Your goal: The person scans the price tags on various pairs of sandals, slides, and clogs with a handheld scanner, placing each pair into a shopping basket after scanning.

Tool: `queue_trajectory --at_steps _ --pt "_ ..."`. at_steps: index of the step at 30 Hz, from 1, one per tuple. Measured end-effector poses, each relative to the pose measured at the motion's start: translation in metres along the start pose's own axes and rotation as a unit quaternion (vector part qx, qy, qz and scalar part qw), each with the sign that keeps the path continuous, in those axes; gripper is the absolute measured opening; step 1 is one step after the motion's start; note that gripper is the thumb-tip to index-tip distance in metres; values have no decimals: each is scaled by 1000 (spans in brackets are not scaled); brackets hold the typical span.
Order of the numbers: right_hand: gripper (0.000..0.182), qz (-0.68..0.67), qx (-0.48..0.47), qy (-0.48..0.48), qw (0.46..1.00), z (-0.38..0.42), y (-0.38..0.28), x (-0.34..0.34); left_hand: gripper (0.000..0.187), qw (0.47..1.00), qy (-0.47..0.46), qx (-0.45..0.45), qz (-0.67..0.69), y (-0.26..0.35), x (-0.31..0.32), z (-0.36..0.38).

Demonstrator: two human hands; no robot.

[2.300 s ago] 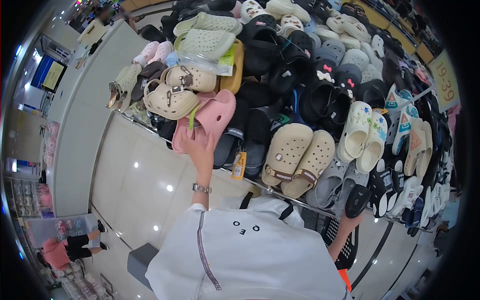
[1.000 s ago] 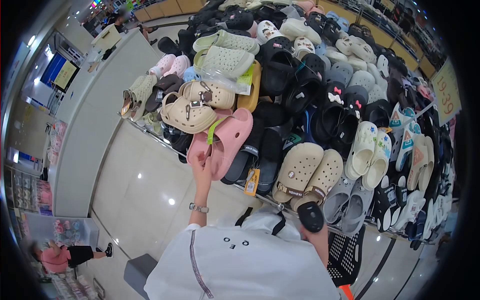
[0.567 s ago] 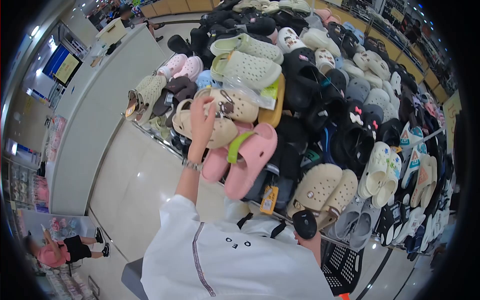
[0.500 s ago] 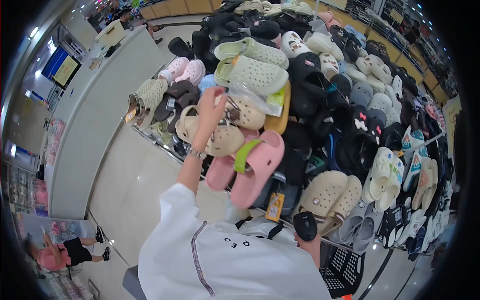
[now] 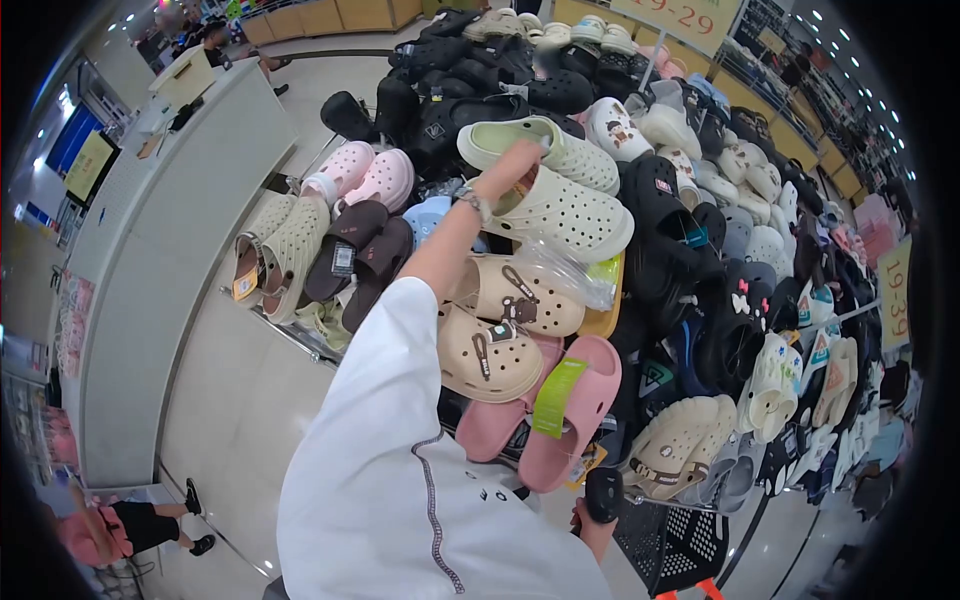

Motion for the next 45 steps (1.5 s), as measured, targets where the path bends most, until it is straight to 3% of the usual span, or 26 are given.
queue_trajectory --at_steps 2,5,6,7,8,10,11,12,14,16,18,22,26,28,29,30,31,32,34,36,40,41,43,45 --pt "10 -16 6 23 1000 5 6 4 21 998 -25 -27 57 -7 -9 4" --pt "12 -59 7 51 997 3 9 7 25 990 -131 45 -20 2 -25 14" --pt "14 -80 11 55 995 4 11 9 26 962 -125 167 -175 8 -32 17" --pt "14 -85 16 61 994 5 12 11 28 896 -113 284 -321 13 -33 20" --pt "14 -92 10 60 994 6 10 13 28 896 -122 284 -318 13 -32 19" --pt "14 -104 10 65 992 5 9 15 36 773 -129 309 -539 44 -21 24" --pt "14 -96 0 66 993 3 11 16 39 777 -133 286 -544 45 -18 17" --pt "15 -89 -8 69 994 1 13 17 35 748 -119 372 -537 32 -17 7" --pt "14 -100 3 90 991 1 15 20 39 846 -218 214 -436 -9 -17 -27" --pt "12 -71 5 98 993 5 14 24 37 902 -196 146 -357 -60 -29 -56" --pt "12 -95 11 107 990 11 16 28 32 907 -158 197 -336 -74 -30 -65" --pt "14 -85 22 114 990 14 25 32 28 922 -154 204 -291 -27 -9 -33" --pt "15 -103 11 124 987 22 24 32 26 932 -71 171 -311 -22 -15 -19" --pt "15 -102 10 129 986 19 28 28 25 954 46 234 -182 -14 -28 -8" --pt "15 -100 13 131 986 17 29 26 24 967 89 173 -162 -3 -37 5" --pt "15 -95 11 127 987 15 30 24 24 966 97 172 -164 11 -45 13" --pt "15 -96 11 129 987 13 31 22 26 969 128 201 -63 21 -58 21" --pt "15 -95 12 131 987 11 30 21 27 960 160 228 38 33 -71 30" --pt "16 -86 5 121 989 9 25 19 32 943 233 210 113 61 -98 52" --pt "16 -76 -4 106 991 6 19 20 29 917 276 257 134 73 -137 66" --pt "16 -62 -29 96 993 -3 13 24 28 858 423 286 -49 76 -210 113" --pt "16 -59 -33 96 993 -4 9 25 27 837 452 260 -168 72 -231 128" --pt "16 -38 -45 85 995 -11 8 29 29 743 523 185 -373 67 -259 170" --pt "16 -23 -51 75 996 -14 5 30 29 733 535 169 -384 55 -274 194"
Point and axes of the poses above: each hand's wrist, its own z-axis away from the middle knuckle, its own x-axis out of the palm, y = z × x, the point moved 3 cm from there along -z, towards the middle knuckle, and after that the axes turned 15 degrees about x, right-handed, at the moved point
